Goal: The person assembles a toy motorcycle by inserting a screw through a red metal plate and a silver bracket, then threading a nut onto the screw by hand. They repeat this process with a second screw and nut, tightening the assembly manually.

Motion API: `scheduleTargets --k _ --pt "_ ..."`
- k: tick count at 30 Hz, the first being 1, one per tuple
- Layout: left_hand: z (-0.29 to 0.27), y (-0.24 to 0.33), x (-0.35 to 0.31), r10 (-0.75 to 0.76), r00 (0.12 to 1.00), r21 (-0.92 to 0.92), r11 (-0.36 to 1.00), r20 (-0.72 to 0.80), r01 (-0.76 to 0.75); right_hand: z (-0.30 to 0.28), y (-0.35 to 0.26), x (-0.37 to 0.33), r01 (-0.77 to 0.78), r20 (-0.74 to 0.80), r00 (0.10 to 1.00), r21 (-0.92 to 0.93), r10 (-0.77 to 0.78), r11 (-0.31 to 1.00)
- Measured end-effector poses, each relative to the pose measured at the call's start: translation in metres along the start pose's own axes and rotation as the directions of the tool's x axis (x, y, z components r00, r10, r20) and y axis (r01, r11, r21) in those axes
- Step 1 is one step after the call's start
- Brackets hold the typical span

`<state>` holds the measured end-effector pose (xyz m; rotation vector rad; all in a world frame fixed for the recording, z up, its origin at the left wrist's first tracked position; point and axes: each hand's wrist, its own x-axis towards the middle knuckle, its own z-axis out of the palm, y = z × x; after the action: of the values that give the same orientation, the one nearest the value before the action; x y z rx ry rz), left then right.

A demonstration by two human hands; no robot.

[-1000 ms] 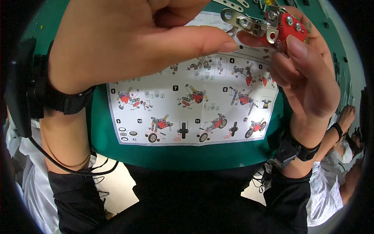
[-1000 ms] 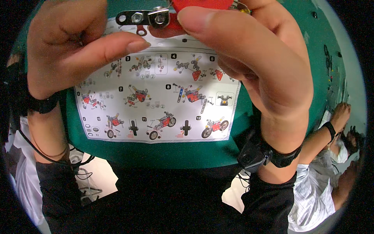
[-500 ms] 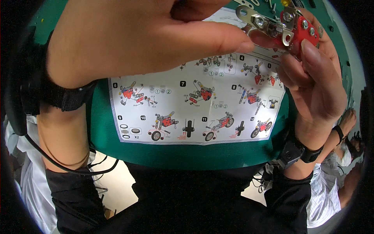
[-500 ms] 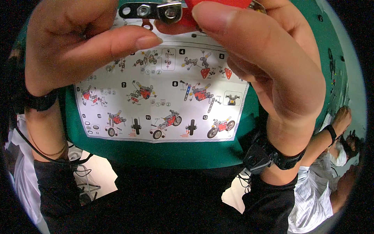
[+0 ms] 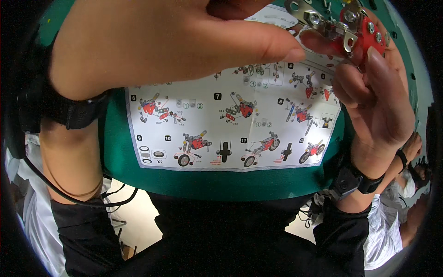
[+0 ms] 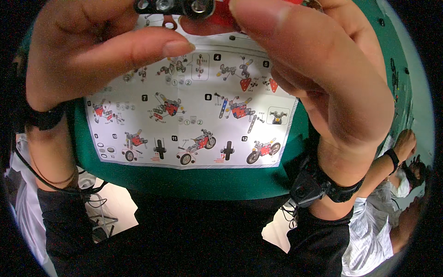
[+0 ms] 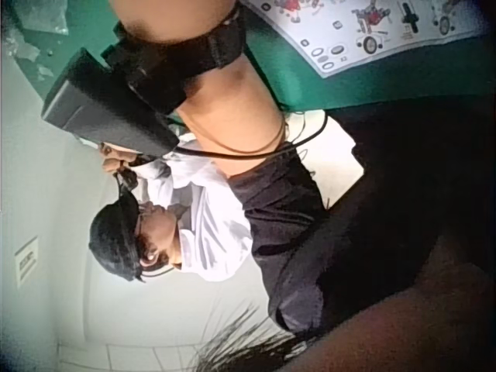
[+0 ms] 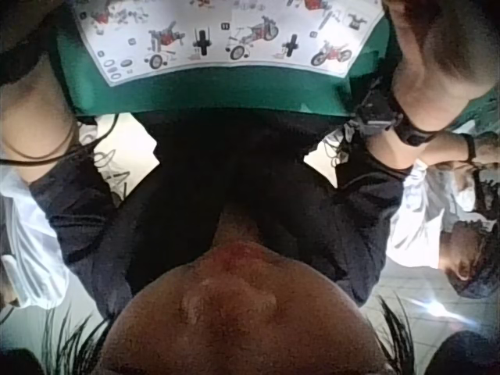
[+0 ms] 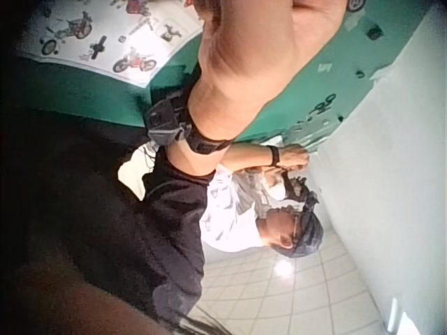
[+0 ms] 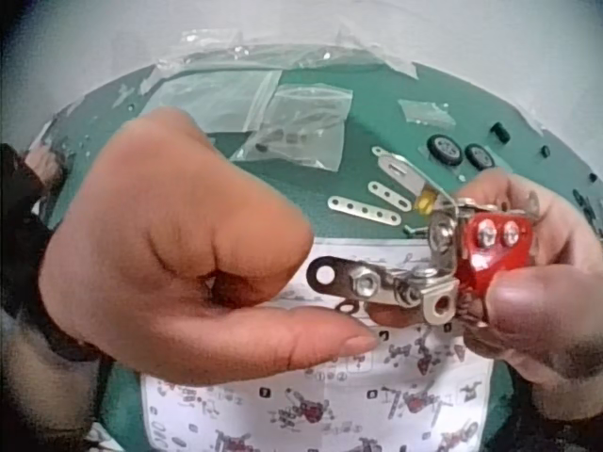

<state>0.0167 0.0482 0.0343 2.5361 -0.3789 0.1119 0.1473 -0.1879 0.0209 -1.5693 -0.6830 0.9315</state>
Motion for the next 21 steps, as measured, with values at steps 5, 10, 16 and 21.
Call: scheduleTargets --k 5,10,16,21 --pt "0.001 -0.006 -0.002 -0.01 1.0 -0.024 1.0 0.027 0.01 -0.021 0.007 0.005 -0.056 0.135 0.99 0.101 0.042 0.993" --pt "0.006 -0.012 -0.001 -0.012 0.999 -0.052 0.999 0.043 0.015 -0.008 0.003 -0.001 -0.086 0.018 0.996 0.083 0.084 0.993" --pt "-0.008 -0.01 -0.007 -0.048 0.997 -0.062 0.997 0.066 0.052 -0.022 0.005 -0.002 -0.016 0.102 0.995 0.103 0.005 0.995" --pt "-0.011 -0.023 -0.013 -0.061 0.995 -0.097 0.993 0.076 0.068 -0.038 0.009 0.002 -0.07 0.238 0.97 0.115 0.041 0.991"
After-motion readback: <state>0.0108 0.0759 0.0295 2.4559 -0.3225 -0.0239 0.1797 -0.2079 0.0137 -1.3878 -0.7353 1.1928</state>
